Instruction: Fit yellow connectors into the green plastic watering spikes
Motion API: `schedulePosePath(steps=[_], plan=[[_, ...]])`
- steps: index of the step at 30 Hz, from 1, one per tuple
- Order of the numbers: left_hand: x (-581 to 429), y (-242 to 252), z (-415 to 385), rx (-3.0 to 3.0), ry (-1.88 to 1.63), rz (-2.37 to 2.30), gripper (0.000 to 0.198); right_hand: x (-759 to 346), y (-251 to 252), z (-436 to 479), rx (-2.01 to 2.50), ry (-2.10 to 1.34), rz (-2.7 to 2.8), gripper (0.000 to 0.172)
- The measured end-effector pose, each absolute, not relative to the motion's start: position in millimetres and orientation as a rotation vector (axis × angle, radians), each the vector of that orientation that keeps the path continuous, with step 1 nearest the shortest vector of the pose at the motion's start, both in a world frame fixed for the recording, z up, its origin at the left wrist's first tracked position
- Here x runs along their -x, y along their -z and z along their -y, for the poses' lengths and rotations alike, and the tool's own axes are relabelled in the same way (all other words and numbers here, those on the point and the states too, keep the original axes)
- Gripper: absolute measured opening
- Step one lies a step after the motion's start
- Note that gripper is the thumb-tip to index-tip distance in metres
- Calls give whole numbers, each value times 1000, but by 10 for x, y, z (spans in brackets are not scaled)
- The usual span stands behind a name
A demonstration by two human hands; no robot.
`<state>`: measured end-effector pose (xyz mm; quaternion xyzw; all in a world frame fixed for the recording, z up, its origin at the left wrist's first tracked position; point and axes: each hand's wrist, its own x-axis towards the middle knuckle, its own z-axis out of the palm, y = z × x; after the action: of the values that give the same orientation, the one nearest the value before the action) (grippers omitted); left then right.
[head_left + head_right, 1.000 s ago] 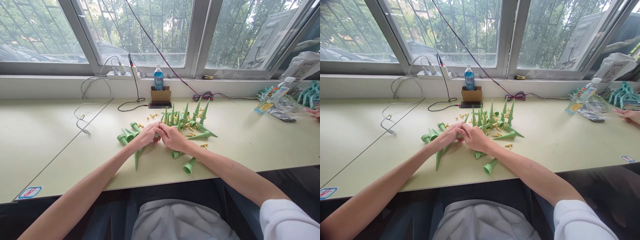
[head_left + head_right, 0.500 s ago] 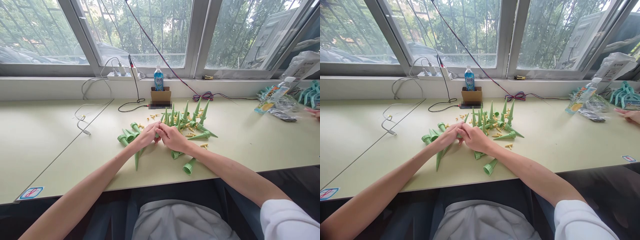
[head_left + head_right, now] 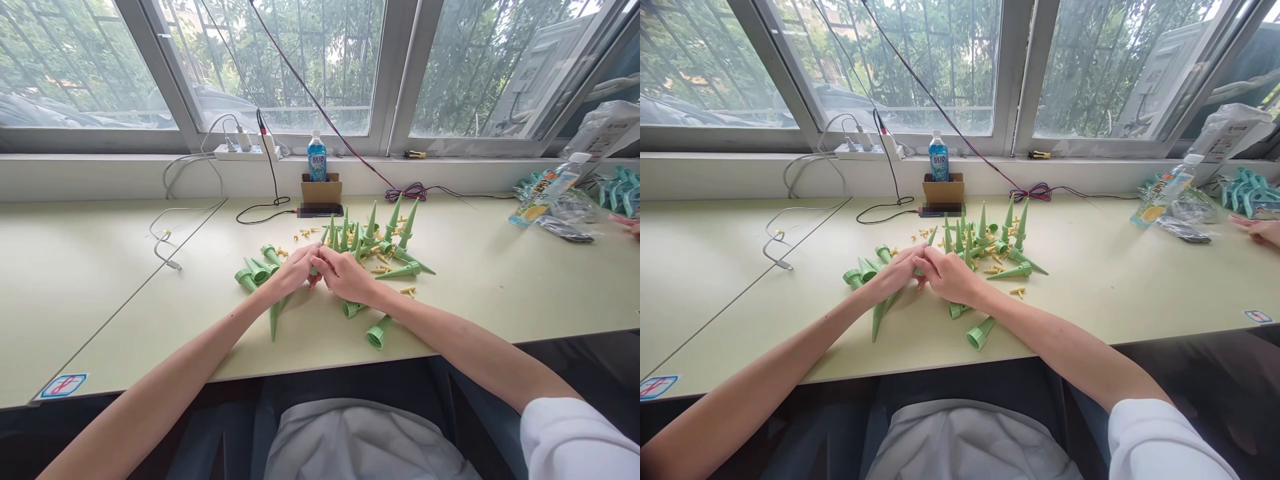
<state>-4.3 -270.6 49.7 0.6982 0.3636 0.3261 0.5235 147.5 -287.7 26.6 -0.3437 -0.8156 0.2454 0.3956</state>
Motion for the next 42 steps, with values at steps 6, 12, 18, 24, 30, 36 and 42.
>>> schedulePosePath(steps=[6, 12, 18, 24, 30, 36, 42], plan=[[36, -505, 2714, -1670, -790, -874, 45, -1480, -255, 2867, 866, -613, 2066, 27], [42, -494, 2703, -1659, -782, -886, 43, -1485, -251, 2868, 873, -601, 2063, 29], [66, -458, 2672, -1712, -772, -897, 45, -1487, -244, 2863, 859, -630, 2065, 27], [88, -437, 2639, -1820, -769, -909, 47, -1491, -245, 2859, 849, -587, 2069, 26], [104, -434, 2626, -1893, -765, -949, 48, -1494, -242, 2854, 846, -551, 2075, 22], [95, -462, 2644, -1903, -758, -949, 46, -1494, -238, 2852, 860, -552, 2078, 23], [81, -494, 2677, -1862, -752, -927, 47, -1495, -250, 2860, 852, -553, 2077, 24]])
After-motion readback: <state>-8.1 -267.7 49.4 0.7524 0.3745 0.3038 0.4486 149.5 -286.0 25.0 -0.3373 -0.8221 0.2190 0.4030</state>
